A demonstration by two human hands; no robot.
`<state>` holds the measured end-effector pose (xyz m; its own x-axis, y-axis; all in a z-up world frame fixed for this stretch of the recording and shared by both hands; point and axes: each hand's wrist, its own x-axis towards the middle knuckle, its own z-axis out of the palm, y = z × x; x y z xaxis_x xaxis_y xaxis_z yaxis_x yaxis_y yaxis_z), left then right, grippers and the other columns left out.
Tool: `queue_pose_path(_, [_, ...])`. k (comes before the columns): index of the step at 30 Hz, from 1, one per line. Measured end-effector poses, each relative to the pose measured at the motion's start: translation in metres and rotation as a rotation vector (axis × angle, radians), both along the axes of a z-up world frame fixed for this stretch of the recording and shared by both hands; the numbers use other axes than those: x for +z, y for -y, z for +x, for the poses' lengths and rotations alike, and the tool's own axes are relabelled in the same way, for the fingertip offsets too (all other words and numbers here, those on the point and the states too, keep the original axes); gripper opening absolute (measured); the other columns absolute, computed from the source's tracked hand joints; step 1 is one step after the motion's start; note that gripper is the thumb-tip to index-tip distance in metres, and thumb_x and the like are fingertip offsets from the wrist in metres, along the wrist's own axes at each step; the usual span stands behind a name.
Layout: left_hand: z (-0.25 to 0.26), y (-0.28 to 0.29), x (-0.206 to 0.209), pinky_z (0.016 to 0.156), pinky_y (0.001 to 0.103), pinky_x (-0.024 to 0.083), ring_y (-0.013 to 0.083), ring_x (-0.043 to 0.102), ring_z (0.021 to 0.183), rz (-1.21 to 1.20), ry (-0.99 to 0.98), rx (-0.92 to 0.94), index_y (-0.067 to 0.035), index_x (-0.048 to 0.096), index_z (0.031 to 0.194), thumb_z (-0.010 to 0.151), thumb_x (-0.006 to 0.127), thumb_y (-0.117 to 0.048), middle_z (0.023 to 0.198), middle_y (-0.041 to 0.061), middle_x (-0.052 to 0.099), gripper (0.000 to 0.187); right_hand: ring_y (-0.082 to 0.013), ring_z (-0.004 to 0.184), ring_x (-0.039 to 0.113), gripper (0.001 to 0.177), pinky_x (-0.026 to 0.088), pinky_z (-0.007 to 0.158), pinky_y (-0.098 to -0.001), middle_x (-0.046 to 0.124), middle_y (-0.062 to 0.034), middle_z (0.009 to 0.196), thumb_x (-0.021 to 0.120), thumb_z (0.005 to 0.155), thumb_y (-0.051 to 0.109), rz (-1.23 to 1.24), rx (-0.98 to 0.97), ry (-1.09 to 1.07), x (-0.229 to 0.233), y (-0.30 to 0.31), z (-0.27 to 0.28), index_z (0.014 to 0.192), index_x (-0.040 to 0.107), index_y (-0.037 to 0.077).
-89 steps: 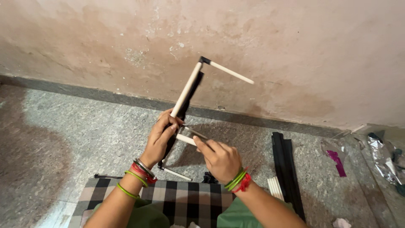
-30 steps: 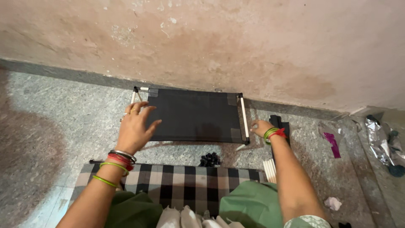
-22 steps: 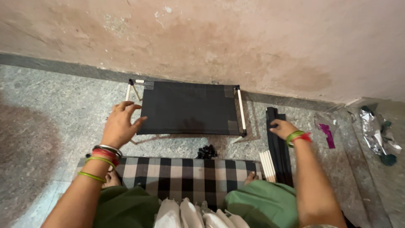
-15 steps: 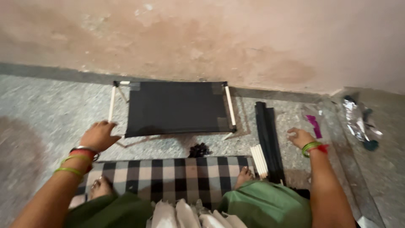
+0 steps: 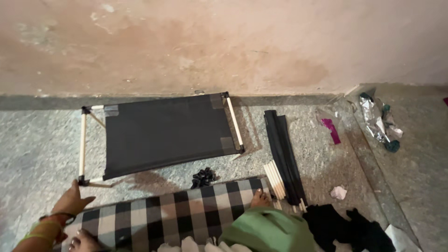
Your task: The person assembles a small folding stool by inserting white rods into black plastic connectors and attaching them to a black fabric seat. They repeatedly connect and adjust the frame pieces to form the stool structure.
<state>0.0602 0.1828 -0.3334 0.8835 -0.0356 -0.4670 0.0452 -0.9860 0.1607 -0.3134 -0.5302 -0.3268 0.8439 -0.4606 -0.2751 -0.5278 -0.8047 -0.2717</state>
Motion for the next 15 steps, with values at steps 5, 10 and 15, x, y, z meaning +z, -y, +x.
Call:
queue_pose_path(5, [-0.001, 0.003, -0.009, 0.093, 0.050, 0.057, 0.0480, 0.070, 0.109, -0.111, 0.124, 0.012, 0.002, 0.042, 0.146, 0.076, 0.083, -0.039, 0.113, 0.034, 0.072, 0.091, -0.0375, 0.098, 0.070, 0.042, 0.057, 0.082, -0.0477, 0.066, -0.0156, 0.112, 0.065, 0.084, 0.022, 0.014, -0.023, 0.007, -0.004, -0.020, 0.008, 0.125, 0.061, 0.022])
queue_pose_path(10, [-0.002, -0.004, -0.015, 0.091, 0.052, 0.057, 0.0488, 0.070, 0.107, -0.131, 0.176, 0.048, 0.000, 0.048, 0.139, 0.081, 0.080, -0.037, 0.113, 0.032, 0.071, 0.076, -0.0382, 0.099, 0.068, 0.050, 0.057, 0.081, -0.0485, 0.062, -0.0155, 0.117, 0.063, 0.084, 0.022, 0.008, 0.004, 0.013, -0.011, -0.024, 0.018, 0.134, 0.057, 0.025])
queue_pose_path(15, [0.005, -0.007, -0.021, 0.082, 0.050, 0.060, 0.0449, 0.073, 0.100, -0.012, 0.087, 0.093, 0.002, 0.048, 0.138, 0.083, 0.082, -0.045, 0.110, 0.030, 0.073, 0.080, -0.0390, 0.101, 0.067, 0.059, 0.057, 0.081, -0.0493, 0.058, -0.0155, 0.122, 0.062, 0.084, 0.021, 0.007, -0.006, 0.042, -0.031, -0.037, 0.012, 0.142, 0.052, 0.027])
